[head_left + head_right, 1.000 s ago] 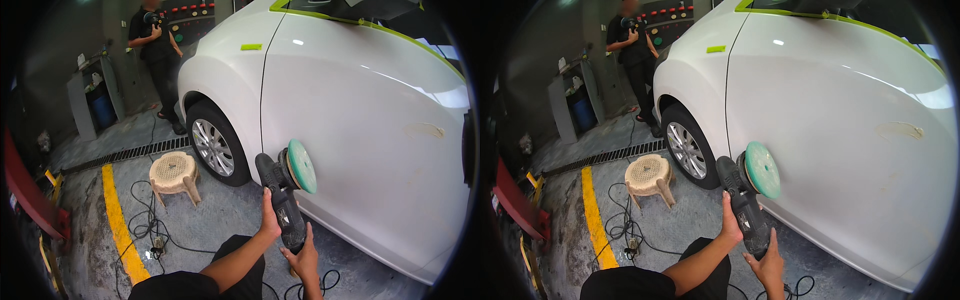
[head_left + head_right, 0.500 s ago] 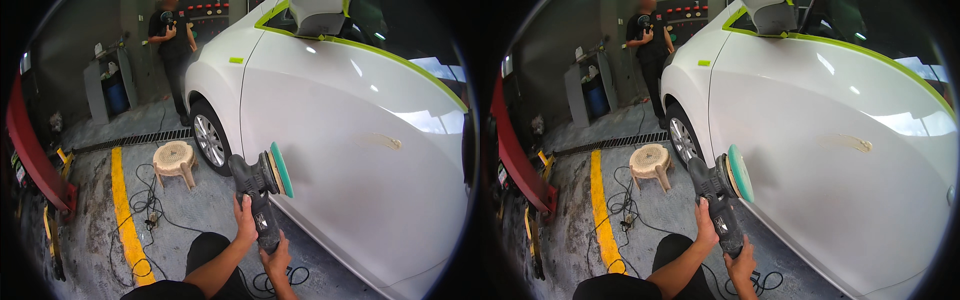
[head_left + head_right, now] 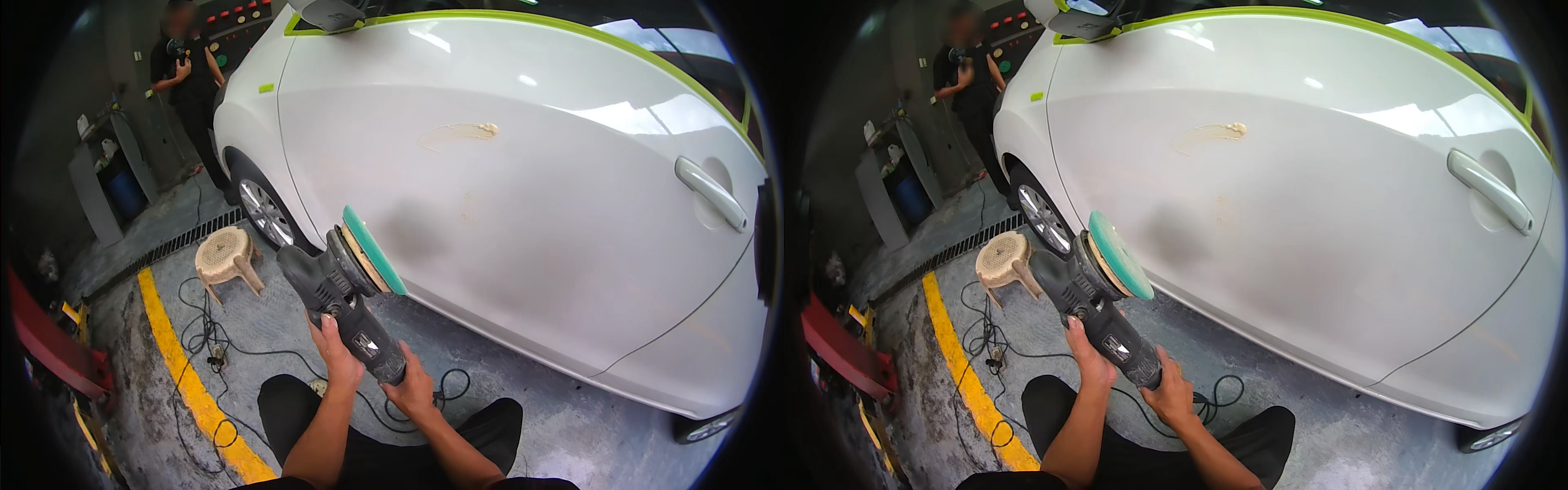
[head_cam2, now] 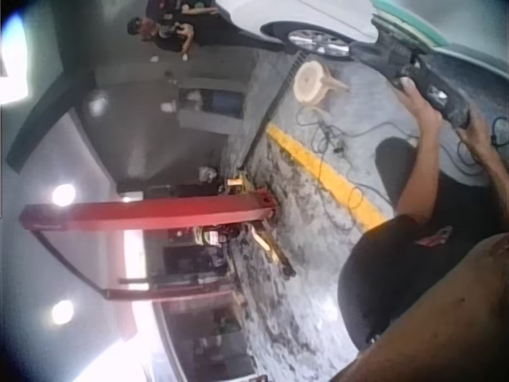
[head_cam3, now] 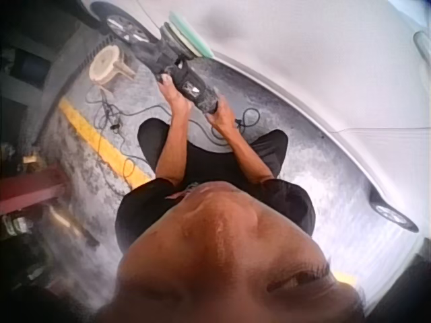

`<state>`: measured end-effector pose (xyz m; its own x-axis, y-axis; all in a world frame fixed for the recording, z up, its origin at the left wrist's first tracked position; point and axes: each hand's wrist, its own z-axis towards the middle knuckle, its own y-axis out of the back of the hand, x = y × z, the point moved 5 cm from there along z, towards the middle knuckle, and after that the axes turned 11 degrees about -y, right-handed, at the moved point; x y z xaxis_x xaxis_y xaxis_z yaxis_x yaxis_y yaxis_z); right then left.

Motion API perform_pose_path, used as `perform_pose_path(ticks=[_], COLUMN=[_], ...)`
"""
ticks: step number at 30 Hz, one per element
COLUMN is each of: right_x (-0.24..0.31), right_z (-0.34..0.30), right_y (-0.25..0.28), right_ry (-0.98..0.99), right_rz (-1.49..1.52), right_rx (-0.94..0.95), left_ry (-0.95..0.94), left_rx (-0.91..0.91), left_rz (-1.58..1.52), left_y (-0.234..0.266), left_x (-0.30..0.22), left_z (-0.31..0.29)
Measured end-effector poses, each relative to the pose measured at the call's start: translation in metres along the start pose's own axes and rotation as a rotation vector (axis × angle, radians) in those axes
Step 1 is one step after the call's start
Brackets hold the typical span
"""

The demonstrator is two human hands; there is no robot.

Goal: The person uses a rotary polisher with a green pad to polish the side panel of a white car. They move the tool in circular motions across the door and lower body, maintaining contact with the surface throughout the clip.

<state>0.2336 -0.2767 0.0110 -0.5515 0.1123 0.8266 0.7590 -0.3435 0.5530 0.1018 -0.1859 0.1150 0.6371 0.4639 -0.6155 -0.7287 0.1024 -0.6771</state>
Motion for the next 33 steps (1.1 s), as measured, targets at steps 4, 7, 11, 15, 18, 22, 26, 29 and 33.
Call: perform_pose_path(ticks=[4,7,11,15,18,22,26,29,33], right_x=[-0.013,-0.026,-0.051,-0.049,-0.047,-0.066,-0.094,-0.125,-0.145], right_z=[-0.015,-0.019,-0.010,0.002,0.014,0.023,0.018,0.011,0.008], right_y=[0.007,0.017,0.029,0.059,0.076,0.084,0.071,0.052,0.032], right_ry=[-0.030,-0.032,0.054,0.220,0.200,0.261,0.160,0.041,0.045], right_rz=[0.028,0.037,0.023,-0.017,-0.024,-0.109,-0.212,-0.259,-0.241], right_rx=[0.065,0.074,-0.004,-0.098,-0.101,-0.159,-0.053,0.065,0.081], left_ry=[-0.017,0.001,-0.030,-0.017,0.050,0.163,0.273,0.346,0.348], left_rx=[0.042,0.134,0.208,0.355,0.418,0.337,0.211,0.159,0.191], left_rz=[0.112,0.215,0.253,0.311,0.285,0.180,0.176,0.217,0.297], left_y=[-0.005,0.004,-0.005,-0.010,-0.021,-0.037,-0.017,-0.005,0.002], left_x=[-0.012,-0.010,-0.020,-0.024,-0.021,-0.013,0.009,0.023,0.026], left_z=[-0.020,-0.029,-0.039,-0.037,-0.022,-0.011,-0.019,-0.030,-0.037])
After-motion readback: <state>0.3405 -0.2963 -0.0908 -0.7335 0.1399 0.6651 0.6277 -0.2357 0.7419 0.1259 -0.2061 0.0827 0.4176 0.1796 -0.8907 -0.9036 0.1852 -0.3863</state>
